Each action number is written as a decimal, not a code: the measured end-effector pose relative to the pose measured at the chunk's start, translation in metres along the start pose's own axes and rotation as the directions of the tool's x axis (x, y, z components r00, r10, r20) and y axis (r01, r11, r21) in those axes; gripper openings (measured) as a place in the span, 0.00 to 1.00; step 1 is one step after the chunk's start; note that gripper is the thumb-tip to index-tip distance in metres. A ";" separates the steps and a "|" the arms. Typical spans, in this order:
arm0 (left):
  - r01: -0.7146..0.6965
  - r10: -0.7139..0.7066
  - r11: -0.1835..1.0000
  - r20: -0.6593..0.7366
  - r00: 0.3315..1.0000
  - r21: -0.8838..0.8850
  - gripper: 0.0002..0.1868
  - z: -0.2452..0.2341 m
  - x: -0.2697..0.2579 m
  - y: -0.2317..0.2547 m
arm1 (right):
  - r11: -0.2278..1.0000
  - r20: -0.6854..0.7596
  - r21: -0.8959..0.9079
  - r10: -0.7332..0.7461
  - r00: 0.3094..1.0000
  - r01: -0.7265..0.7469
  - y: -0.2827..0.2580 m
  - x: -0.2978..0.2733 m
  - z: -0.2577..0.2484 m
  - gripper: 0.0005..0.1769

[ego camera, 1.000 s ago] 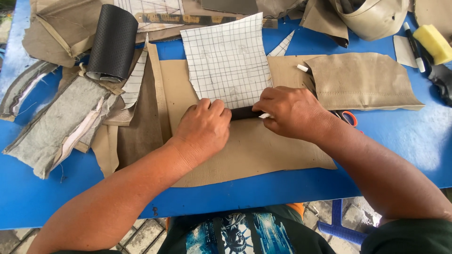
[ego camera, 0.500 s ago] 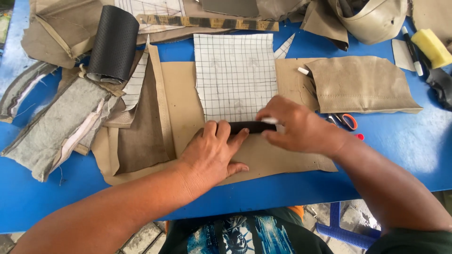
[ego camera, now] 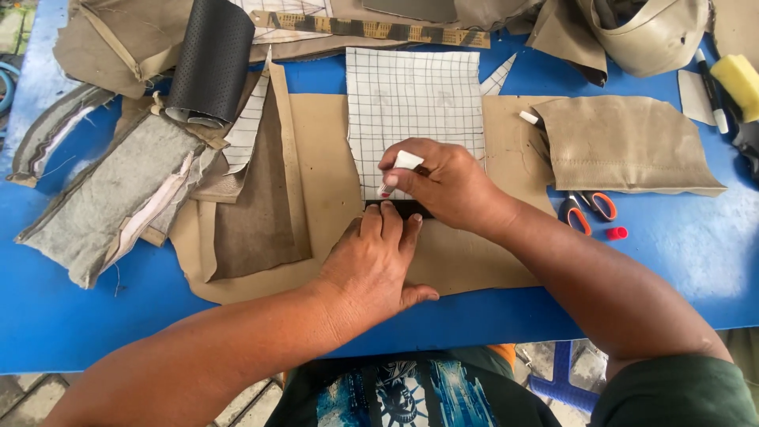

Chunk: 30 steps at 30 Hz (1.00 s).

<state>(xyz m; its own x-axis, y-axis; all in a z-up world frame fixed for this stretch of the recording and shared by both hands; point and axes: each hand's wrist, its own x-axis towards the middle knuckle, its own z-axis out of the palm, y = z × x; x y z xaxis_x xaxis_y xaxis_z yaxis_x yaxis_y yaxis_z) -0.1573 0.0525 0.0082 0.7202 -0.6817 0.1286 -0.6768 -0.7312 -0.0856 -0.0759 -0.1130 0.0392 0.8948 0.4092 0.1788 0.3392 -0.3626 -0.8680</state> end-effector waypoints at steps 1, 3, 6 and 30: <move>-0.001 0.001 1.000 0.001 1.000 -0.002 0.55 0.001 0.000 0.000 | 1.000 0.000 0.000 0.002 1.000 -0.002 0.000 0.000 0.002 0.09; -0.006 0.006 1.000 0.003 1.000 -0.013 0.55 0.003 0.000 0.000 | 0.998 0.040 0.047 0.027 0.999 -0.029 0.002 -0.001 0.004 0.08; -0.011 0.011 1.000 0.001 1.000 -0.012 0.54 0.007 -0.001 -0.001 | 0.998 0.119 -0.060 -0.028 0.993 0.035 0.011 0.006 -0.010 0.07; 0.045 -0.025 0.971 0.086 0.996 -0.234 0.12 -0.013 0.040 -0.049 | 0.803 0.094 -0.596 0.082 0.992 -0.010 0.041 -0.044 -0.074 0.09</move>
<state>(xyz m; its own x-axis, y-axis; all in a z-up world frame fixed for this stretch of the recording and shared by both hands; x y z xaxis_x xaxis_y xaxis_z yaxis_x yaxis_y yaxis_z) -0.0969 0.0612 0.0308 0.7473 -0.6629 0.0453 -0.6609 -0.7346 0.1537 -0.0798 -0.2079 0.0305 0.8882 0.4551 0.0629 0.4368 -0.7940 -0.4229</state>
